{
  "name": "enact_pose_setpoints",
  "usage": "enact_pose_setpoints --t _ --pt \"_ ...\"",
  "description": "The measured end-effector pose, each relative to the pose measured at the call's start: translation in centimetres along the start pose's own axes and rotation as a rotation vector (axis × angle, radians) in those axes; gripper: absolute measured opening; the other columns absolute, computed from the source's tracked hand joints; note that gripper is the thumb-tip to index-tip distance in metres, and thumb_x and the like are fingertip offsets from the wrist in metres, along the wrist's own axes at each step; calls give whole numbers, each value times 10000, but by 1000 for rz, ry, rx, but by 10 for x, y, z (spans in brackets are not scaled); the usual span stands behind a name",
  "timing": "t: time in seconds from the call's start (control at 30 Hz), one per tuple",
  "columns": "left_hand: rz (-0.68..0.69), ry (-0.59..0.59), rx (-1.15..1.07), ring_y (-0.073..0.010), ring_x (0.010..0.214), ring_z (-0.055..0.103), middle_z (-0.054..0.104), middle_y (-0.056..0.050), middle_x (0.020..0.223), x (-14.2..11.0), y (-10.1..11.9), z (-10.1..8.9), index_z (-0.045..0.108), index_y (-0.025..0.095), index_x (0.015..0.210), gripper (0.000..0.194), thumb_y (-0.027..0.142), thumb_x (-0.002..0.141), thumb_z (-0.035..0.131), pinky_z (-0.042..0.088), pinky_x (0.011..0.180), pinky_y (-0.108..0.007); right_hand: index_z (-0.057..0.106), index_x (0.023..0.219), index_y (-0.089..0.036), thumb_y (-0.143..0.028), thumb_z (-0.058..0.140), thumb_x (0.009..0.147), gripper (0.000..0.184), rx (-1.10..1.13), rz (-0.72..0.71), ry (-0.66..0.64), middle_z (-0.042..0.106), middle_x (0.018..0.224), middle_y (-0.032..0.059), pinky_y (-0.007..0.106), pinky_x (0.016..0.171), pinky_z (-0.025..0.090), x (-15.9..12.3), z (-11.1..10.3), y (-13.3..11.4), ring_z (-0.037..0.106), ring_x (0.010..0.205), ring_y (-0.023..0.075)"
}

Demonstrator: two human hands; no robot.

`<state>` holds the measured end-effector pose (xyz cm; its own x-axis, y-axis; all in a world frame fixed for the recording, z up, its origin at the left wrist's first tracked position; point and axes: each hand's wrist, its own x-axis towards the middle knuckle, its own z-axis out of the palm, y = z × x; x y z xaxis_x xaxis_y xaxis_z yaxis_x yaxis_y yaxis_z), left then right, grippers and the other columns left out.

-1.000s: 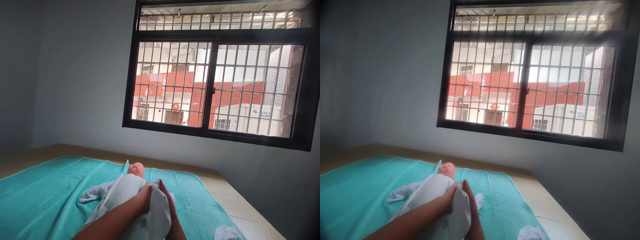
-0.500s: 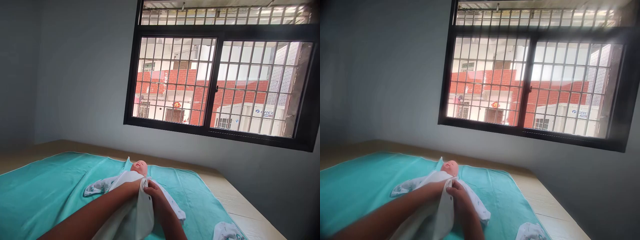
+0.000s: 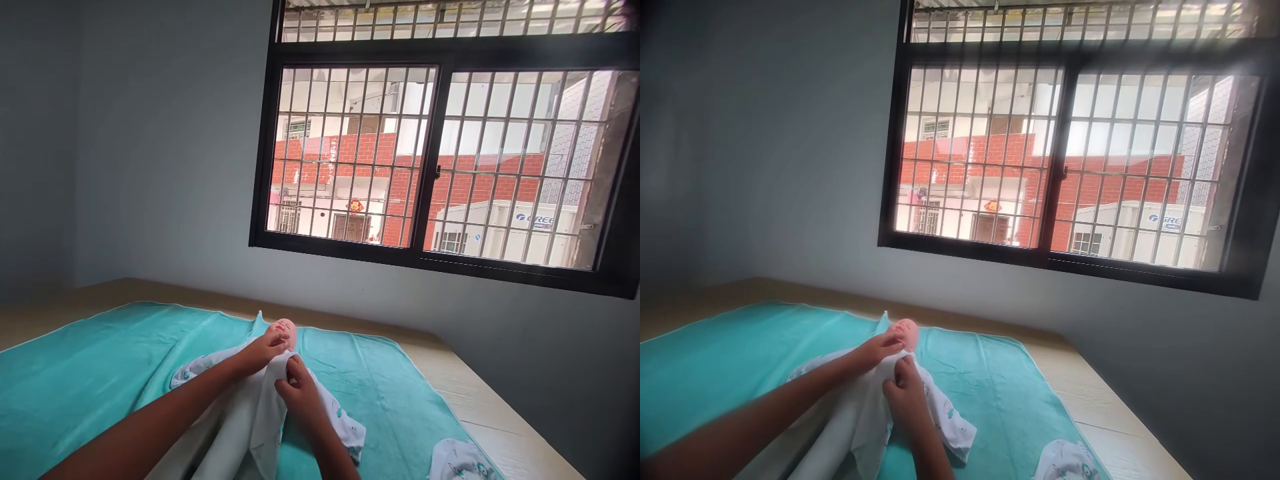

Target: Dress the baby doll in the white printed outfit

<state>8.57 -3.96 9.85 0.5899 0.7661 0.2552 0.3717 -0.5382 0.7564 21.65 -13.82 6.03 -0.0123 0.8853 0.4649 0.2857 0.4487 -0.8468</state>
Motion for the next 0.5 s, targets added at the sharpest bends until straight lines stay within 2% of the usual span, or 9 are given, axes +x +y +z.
enact_pose_setpoints --t 0.07,0.1,0.17,0.23,0.3,0.4,0.5 --pt "-27 -87 60 -237 1038 653 705 -66 1128 6 7 -4 728 184 1021 430 495 884 466 508 907 -313 552 713 -197 -99 507 720 109 -77 -108 36 572 1106 44 346 943 438 -5 8 -2 535 1044 207" --pt "-43 -125 97 -239 1006 661 711 -60 1101 8 10 -4 738 195 989 410 511 849 517 514 876 -312 557 710 -199 -88 517 727 119 -94 -128 16 563 1163 43 363 1004 405 -7 13 -3 511 1110 218" --pt "-77 -137 174 -268 969 667 717 -61 1064 11 13 0 743 213 982 357 460 734 672 517 829 -333 593 747 -210 -69 533 737 153 -141 -164 -63 591 1147 34 376 1034 384 -13 21 -6 508 1128 223" --pt "-116 -75 272 -317 972 657 715 -87 1043 12 12 8 732 208 1011 369 314 657 728 501 825 -384 636 842 -231 -48 546 732 232 -206 -205 -125 633 1069 18 378 1019 396 -18 28 -9 527 1093 224" --pt "-144 6 360 -340 961 648 715 -108 1014 14 9 16 728 195 973 322 191 656 673 474 822 -416 653 980 -260 -43 568 722 348 -281 -258 -155 651 1107 4 392 1046 378 -22 34 -14 520 1130 232" --pt "-166 105 410 -279 923 653 717 -90 1020 19 2 20 712 205 905 239 142 744 548 460 794 -366 621 1098 -295 -88 618 733 419 -366 -322 -188 624 1251 -10 433 1138 285 -28 43 -17 479 1244 242" --pt "-192 192 424 -216 877 650 719 -66 987 20 -6 11 680 203 911 223 165 824 478 456 754 -299 597 1064 -296 -160 678 737 363 -428 -366 -237 641 1247 -23 495 1197 140 -33 58 -13 456 1310 240"
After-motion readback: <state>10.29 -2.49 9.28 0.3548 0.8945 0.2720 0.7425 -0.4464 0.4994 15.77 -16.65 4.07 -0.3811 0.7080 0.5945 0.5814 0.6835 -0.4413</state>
